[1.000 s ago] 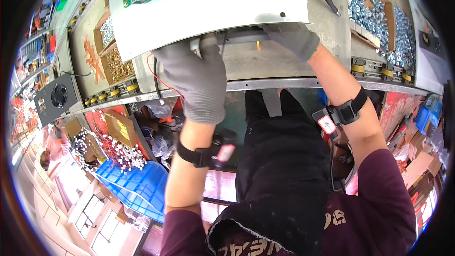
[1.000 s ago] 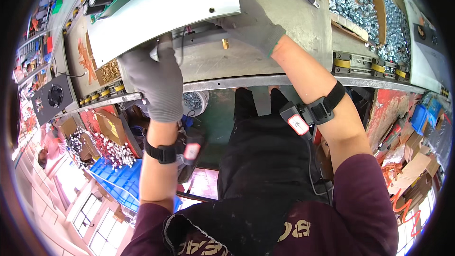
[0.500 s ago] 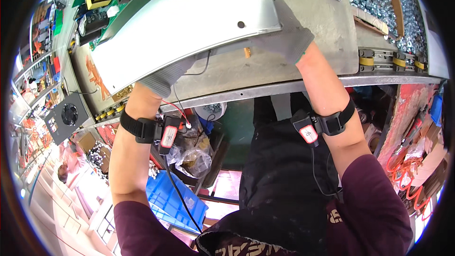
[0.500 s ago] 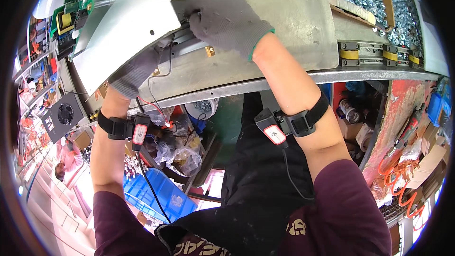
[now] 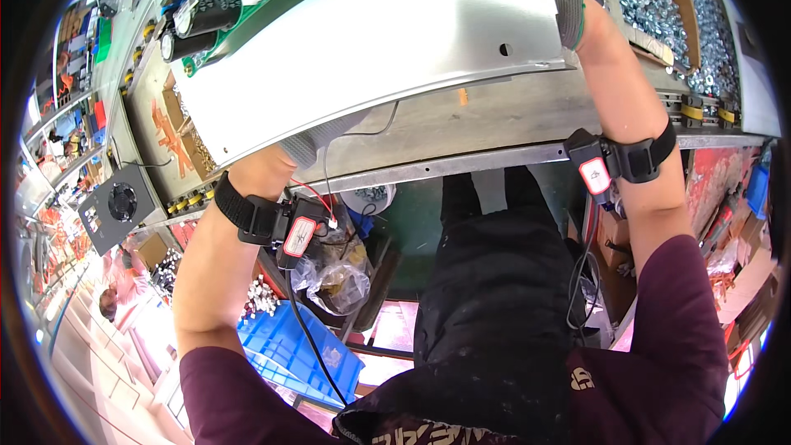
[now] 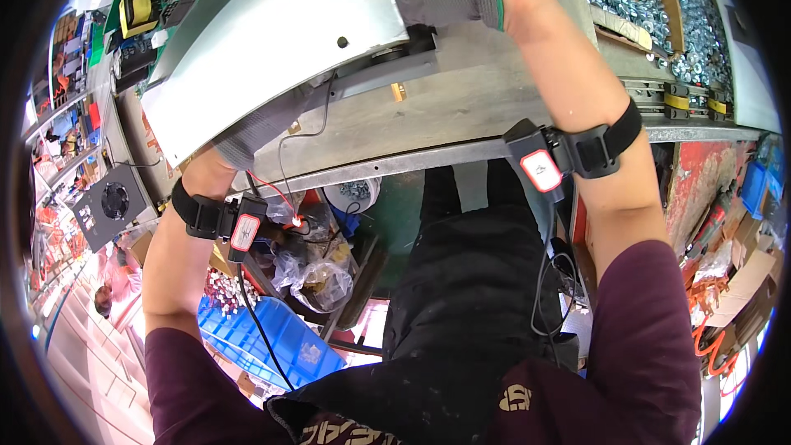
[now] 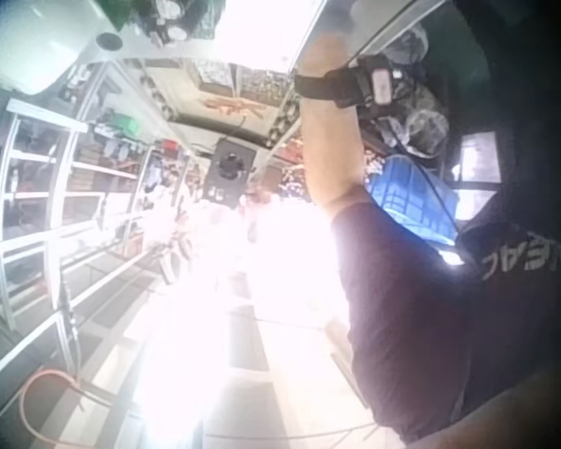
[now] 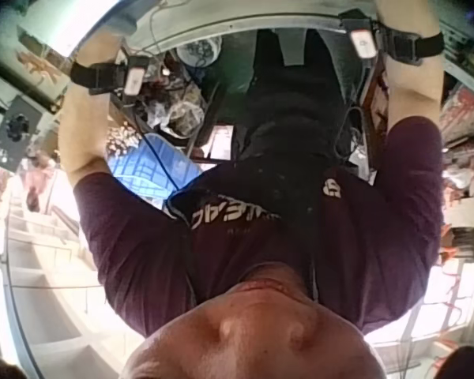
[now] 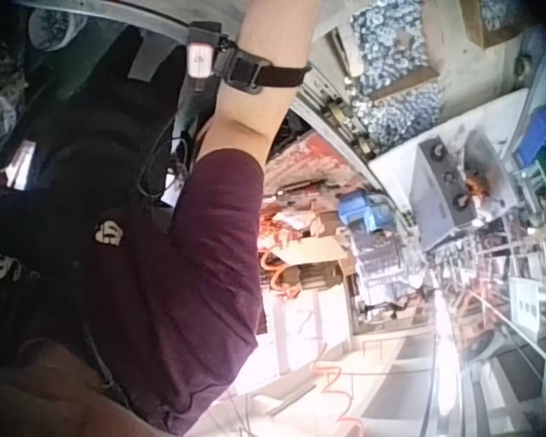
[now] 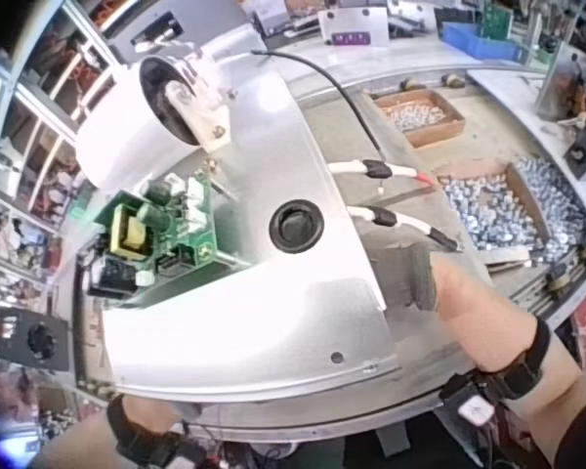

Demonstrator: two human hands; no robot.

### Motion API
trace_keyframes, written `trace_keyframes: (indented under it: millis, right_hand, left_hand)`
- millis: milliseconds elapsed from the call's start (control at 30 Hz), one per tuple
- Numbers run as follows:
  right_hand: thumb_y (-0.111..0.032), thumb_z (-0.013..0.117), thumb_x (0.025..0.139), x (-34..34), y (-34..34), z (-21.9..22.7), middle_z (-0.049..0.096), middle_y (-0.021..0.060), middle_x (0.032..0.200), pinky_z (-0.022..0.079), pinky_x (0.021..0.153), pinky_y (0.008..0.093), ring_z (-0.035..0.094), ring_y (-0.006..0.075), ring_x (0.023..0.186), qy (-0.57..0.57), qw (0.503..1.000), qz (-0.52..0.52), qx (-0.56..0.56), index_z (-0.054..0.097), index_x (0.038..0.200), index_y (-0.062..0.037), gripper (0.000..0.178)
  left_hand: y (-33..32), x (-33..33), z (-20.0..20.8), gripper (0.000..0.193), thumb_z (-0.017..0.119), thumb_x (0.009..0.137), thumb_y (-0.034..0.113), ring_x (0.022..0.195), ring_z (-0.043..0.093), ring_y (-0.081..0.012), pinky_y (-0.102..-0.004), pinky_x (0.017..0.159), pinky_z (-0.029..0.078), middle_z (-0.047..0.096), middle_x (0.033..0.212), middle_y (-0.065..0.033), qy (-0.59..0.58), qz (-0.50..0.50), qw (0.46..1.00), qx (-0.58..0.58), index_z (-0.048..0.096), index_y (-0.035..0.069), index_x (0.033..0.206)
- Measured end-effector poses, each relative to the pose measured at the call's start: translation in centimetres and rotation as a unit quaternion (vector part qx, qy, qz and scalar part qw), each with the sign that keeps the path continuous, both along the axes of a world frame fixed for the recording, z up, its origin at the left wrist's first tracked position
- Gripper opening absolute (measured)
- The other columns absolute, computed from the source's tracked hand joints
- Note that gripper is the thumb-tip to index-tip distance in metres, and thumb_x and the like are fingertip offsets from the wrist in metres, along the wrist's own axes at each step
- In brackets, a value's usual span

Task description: Assembling an electronic component chassis by connecting wires, installing PCBs, and using a power screwdriver to secure parts.

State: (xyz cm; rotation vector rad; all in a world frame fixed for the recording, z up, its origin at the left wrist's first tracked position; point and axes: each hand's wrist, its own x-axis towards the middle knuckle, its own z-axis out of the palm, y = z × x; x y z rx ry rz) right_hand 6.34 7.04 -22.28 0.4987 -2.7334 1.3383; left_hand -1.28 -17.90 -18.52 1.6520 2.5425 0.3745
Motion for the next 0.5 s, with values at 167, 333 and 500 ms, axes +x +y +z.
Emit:
trace_keyframes:
  millis: [167, 333, 500]
  right_hand:
    - [-0.018, 0.051, 0.082, -0.1, 1.9, 0.3, 0.064, 0.0137, 0.078, 0.051, 0.069, 0.0393, 0.062, 0.0292, 0.076, -0.052, 0.998, 0.019, -0.016, 0.067, 0.087, -0.0073, 0.020]
    - [-0.018, 0.052, 0.083, 0.3, 3.6, -0.1, 0.064, 0.0129, 0.079, 0.051, 0.069, 0.0384, 0.062, 0.0277, 0.076, -0.094, 0.994, 0.036, -0.039, 0.067, 0.087, -0.0071, 0.019]
    - [-0.018, 0.052, 0.084, 0.9, 5.0, -0.5, 0.064, 0.0121, 0.079, 0.051, 0.069, 0.0376, 0.062, 0.0262, 0.076, -0.117, 0.991, 0.044, -0.056, 0.067, 0.087, -0.0069, 0.019]
  left_hand:
    - [1.0, 0.5, -0.5, 0.025, 0.060, 0.085, 0.017, 0.082, 0.064, -0.0242, -0.0331, 0.073, 0.052, 0.067, 0.098, -0.0097, 0.001, 0.002, 1.000, -0.002, 0.065, 0.007, 0.107]
    - [2.0, 0.7, -1.1, 0.025, 0.059, 0.085, 0.017, 0.083, 0.064, -0.0245, -0.0333, 0.073, 0.051, 0.067, 0.098, -0.0100, 0.001, 0.003, 1.000, -0.006, 0.064, 0.007, 0.108]
    - [2.8, 0.9, -1.3, 0.026, 0.059, 0.085, 0.017, 0.084, 0.064, -0.0248, -0.0336, 0.074, 0.051, 0.066, 0.099, -0.0103, -0.001, 0.004, 1.000, -0.010, 0.064, 0.007, 0.109]
